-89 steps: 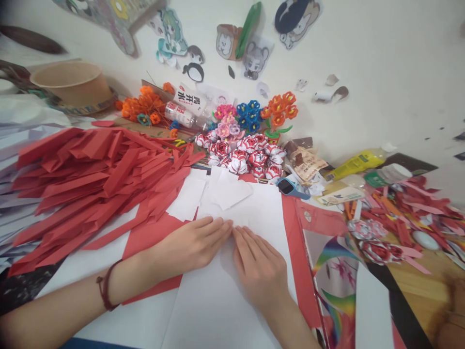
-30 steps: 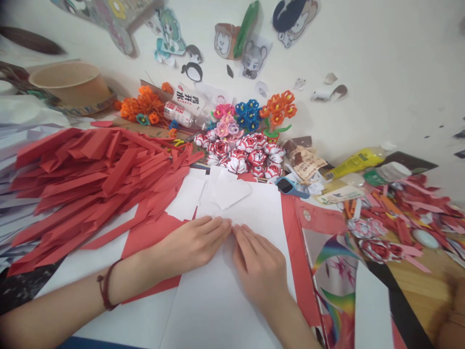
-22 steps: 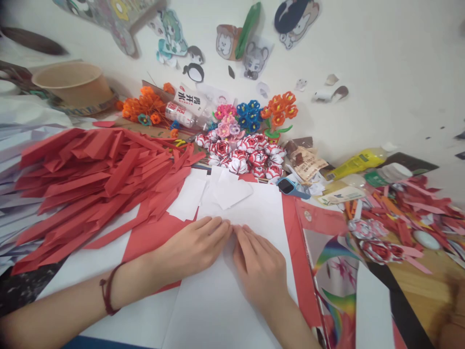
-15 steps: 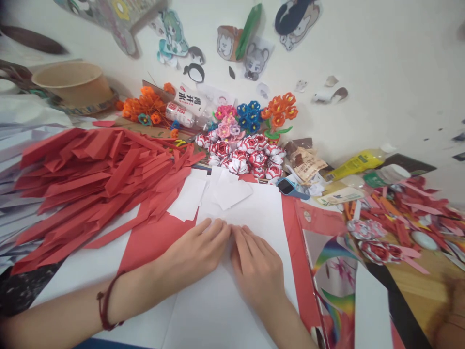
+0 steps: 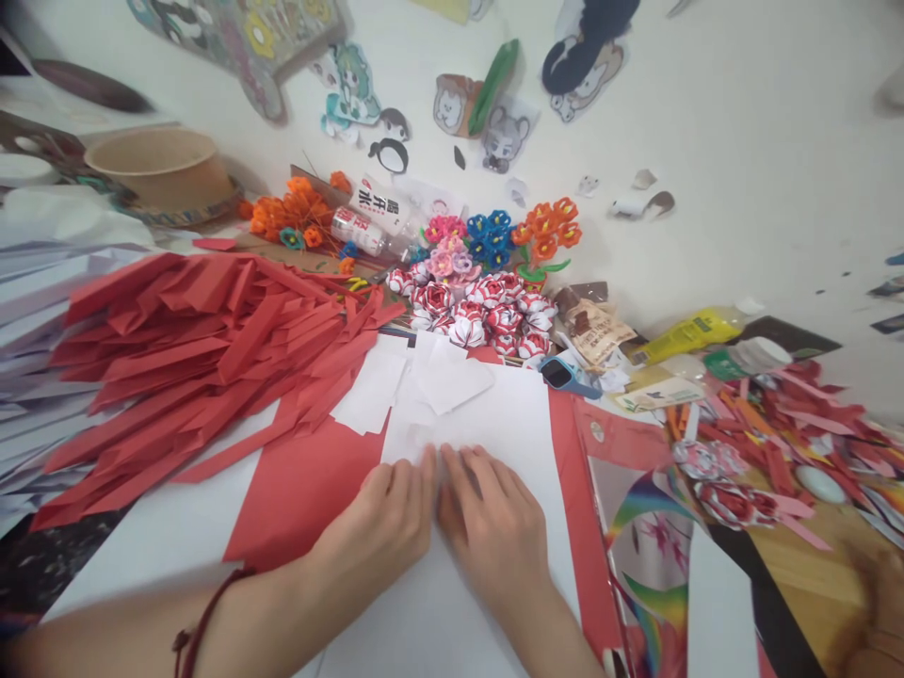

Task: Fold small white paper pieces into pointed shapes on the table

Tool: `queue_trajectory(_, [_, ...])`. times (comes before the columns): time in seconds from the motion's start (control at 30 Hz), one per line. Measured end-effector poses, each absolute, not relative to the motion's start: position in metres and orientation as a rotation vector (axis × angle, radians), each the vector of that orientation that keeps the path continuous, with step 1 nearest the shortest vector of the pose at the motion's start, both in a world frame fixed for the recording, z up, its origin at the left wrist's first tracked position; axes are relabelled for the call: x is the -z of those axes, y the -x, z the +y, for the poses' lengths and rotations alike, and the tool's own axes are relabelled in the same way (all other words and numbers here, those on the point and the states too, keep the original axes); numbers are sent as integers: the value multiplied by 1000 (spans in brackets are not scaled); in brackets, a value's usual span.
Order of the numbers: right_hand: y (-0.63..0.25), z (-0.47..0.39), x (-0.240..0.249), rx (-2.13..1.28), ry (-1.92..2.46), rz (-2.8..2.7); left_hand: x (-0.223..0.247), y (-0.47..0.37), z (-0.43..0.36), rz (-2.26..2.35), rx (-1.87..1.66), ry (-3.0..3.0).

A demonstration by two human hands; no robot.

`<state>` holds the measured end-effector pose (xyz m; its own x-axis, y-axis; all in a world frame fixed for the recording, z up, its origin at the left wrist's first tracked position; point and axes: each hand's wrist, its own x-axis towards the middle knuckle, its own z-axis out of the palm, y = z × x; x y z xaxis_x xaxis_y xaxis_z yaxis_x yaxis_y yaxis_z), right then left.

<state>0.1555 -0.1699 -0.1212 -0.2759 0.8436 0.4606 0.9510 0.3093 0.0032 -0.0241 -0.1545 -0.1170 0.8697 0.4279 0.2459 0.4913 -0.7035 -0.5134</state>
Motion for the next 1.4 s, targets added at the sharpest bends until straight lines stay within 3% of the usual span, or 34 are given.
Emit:
queue_trajectory(0.63, [-156,-171,123,359,1654,-2269,111,16,-164,-962,50,2382])
queue_trajectory(1.4, [-155,-166,117,252,1752,-2195,115,13,-130,-946,420,2695])
